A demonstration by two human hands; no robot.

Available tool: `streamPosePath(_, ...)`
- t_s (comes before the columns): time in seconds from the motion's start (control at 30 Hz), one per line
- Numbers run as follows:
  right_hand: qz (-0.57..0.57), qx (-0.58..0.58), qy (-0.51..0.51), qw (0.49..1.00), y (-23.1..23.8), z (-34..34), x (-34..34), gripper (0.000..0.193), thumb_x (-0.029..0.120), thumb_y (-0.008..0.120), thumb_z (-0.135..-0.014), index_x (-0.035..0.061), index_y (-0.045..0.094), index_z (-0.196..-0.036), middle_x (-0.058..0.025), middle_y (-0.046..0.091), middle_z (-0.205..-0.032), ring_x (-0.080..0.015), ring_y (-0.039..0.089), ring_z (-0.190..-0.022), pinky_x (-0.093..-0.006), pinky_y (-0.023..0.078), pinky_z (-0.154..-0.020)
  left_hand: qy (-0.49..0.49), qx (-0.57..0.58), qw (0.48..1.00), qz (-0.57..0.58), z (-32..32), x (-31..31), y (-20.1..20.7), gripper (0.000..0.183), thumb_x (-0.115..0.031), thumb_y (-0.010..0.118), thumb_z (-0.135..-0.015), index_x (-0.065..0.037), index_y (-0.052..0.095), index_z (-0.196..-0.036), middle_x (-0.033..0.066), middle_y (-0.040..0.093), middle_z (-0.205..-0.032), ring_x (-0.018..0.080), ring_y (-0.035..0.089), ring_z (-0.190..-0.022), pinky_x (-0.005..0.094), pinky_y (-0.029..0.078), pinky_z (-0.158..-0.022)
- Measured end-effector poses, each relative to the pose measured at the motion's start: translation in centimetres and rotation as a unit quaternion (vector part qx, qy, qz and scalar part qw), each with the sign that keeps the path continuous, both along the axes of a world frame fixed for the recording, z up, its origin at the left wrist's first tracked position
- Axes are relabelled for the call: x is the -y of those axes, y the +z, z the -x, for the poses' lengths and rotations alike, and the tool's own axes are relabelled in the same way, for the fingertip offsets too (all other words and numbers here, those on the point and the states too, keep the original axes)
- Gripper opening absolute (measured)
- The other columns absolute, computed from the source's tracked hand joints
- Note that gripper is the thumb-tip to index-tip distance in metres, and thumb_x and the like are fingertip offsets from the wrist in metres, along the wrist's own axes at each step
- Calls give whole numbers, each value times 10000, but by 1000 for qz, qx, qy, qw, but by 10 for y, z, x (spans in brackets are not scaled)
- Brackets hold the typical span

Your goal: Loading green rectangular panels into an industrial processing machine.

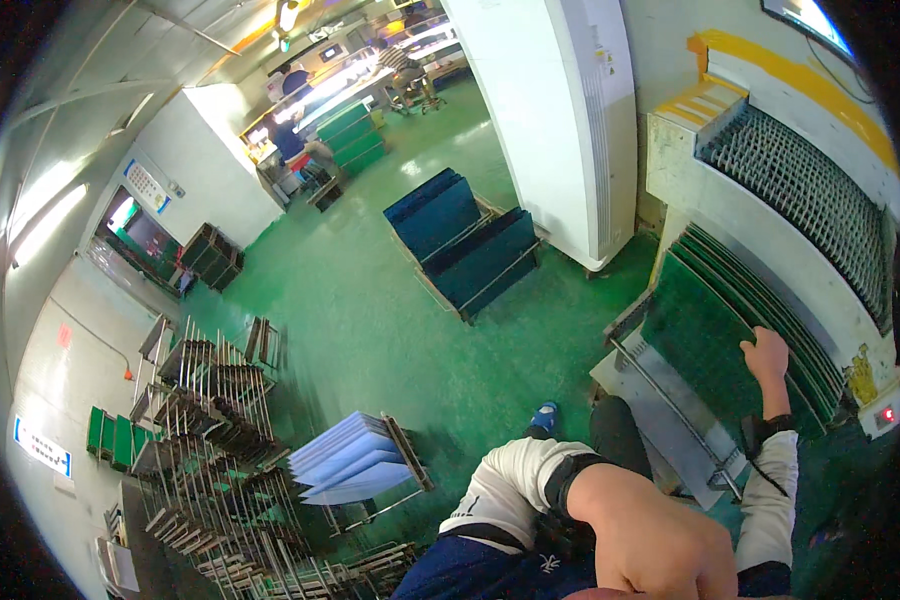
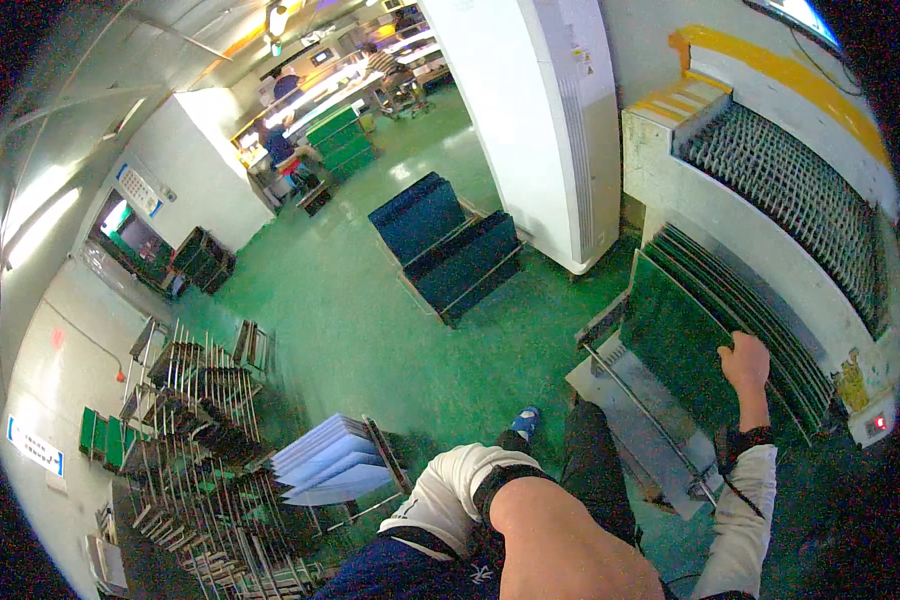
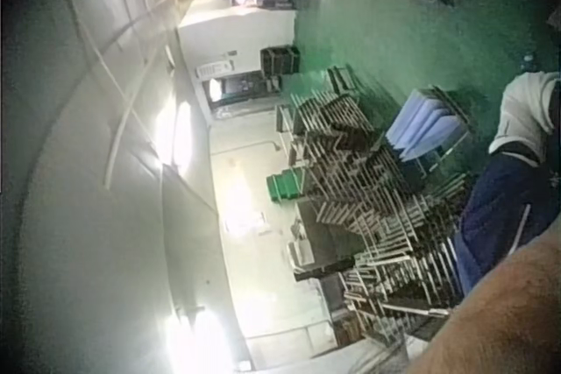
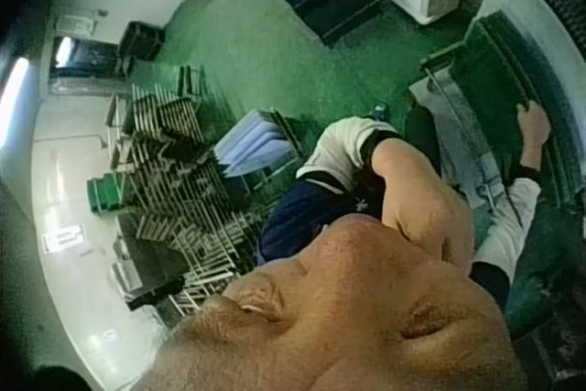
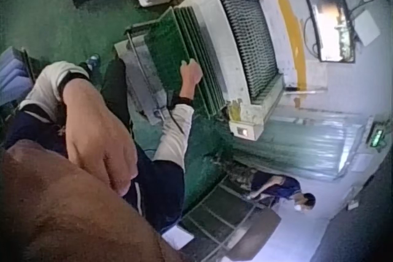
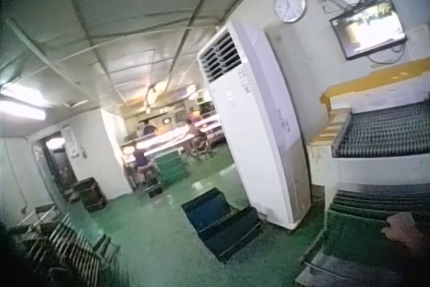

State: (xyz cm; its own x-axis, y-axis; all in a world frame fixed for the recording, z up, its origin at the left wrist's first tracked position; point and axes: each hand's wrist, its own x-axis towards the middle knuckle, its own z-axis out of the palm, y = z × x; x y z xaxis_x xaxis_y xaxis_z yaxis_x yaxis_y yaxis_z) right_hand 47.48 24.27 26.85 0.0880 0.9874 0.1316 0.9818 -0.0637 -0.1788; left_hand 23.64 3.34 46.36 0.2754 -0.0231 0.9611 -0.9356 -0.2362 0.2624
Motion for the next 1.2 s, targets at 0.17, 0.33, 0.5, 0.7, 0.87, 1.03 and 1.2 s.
streamPosePath(0.17, 60, 2, -11, 998, 11, 6, 2, 442, 270, 687, -738, 19, 597, -1091, -179, 609, -1067, -336, 562, -1023, -422, 450, -861, 3, 52, 998, 33, 0, 9, 0, 296, -200, 452, -942, 41, 600, -855, 186, 606, -911, 339, 589, -756, 403, 473, -617)
streamPosePath(0.33, 54, -1, -14, 998, 10, 8, 3, 448, 271, 684, -736, 20, 597, -1097, -174, 612, -1057, -338, 558, -1025, -428, 444, -868, -81, -95, 990, -58, 30, -14, 5, 259, -189, 467, -936, 23, 600, -870, 178, 604, -890, 351, 574, -754, 400, 477, -627)
streamPosePath(0.5, -40, 14, 27, 999, -11, -9, 1, 324, 275, 690, -716, 14, 610, -890, -197, 619, -892, -374, 593, -869, -460, 470, -751, 116, -251, 959, 65, 53, -53, -69, 192, -188, 561, -899, -53, 586, -766, 87, 570, -701, 279, 554, -665, 379, 418, -588)
streamPosePath(0.7, 52, -1, 26, 998, 4, 11, 0, 426, 271, 683, -718, 4, 608, -1042, -197, 615, -1003, -360, 574, -970, -436, 451, -839, 353, -446, 673, 472, 128, -76, -297, 263, -275, 507, -936, -45, 571, -826, -9, 530, -735, 105, 536, -704, 260, 434, -634)
streamPosePath(0.87, 49, 5, 29, 998, -5, -9, -4, 442, 286, 696, -705, -5, 611, -1027, -200, 619, -1006, -364, 578, -966, -434, 453, -845, 289, -519, 557, 581, 179, -25, -418, 236, -276, 567, -903, -47, 565, -843, 6, 545, -742, 125, 546, -680, 278, 460, -622)
streamPosePath(1.03, 71, -11, 33, 997, 2, -11, -2, 528, 305, 710, -693, -23, 584, -1088, -223, 588, -1080, -374, 552, -1019, -443, 453, -845, 280, -394, 482, 731, 199, 11, -446, 182, -210, 597, -882, -32, 559, -879, 29, 555, -753, 156, 559, -677, 297, 481, -625)
streamPosePath(1.2, -84, 20, 75, 993, 29, -43, -14, 356, 238, 705, -666, -1, 631, -919, -227, 617, -880, -376, 593, -861, -456, 454, -730, 282, -422, 499, 703, 196, 3, -459, 193, -205, 611, -869, -14, 579, -875, 56, 577, -779, 174, 568, -686, 313, 495, -638)
